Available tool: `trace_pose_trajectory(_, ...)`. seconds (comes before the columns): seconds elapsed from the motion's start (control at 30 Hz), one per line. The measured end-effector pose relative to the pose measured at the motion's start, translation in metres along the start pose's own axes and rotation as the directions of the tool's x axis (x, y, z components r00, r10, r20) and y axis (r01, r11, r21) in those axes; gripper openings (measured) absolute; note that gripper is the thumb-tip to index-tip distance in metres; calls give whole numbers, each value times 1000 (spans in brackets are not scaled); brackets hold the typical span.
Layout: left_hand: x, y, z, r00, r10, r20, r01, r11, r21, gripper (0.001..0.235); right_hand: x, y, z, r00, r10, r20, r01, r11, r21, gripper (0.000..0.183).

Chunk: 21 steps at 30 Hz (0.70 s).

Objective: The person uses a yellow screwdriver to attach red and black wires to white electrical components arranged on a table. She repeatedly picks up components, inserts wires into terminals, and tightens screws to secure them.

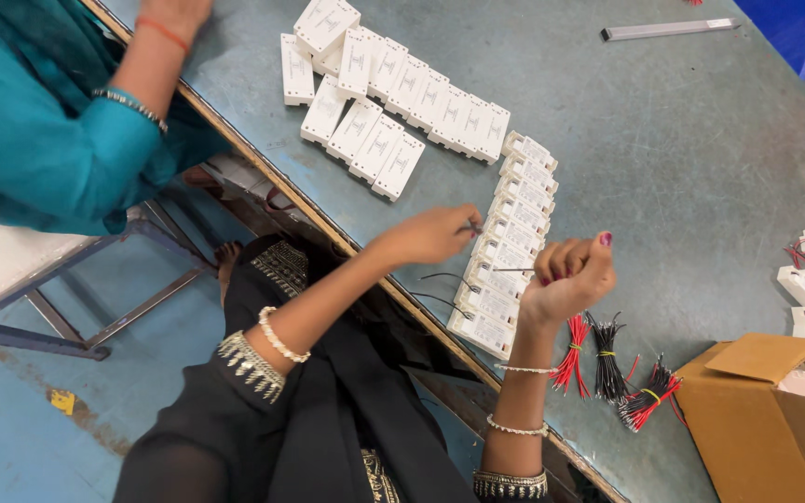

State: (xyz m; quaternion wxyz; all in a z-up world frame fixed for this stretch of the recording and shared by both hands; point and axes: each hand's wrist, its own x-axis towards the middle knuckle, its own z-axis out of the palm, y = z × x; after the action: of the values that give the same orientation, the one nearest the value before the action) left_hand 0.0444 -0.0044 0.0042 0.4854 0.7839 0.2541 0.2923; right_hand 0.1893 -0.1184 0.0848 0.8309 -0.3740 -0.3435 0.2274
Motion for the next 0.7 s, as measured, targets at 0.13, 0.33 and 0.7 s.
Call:
trace_pose_trajectory(0.13,3,-5,19,993,-109,49,108,994,17,21,3,7,1,997,24,67,-24,1000,-9,52)
trace_pose_trajectory(0.33,-3,6,18,993,-118,-7,118,993,16,15,6,16,0,991,32,129,-26,999,-42,54)
trace_pose_trajectory(0.7,-9,24,6,974,-224,-25,225,974,20,14,2,21,3,988,5,155,9,996,-90,55)
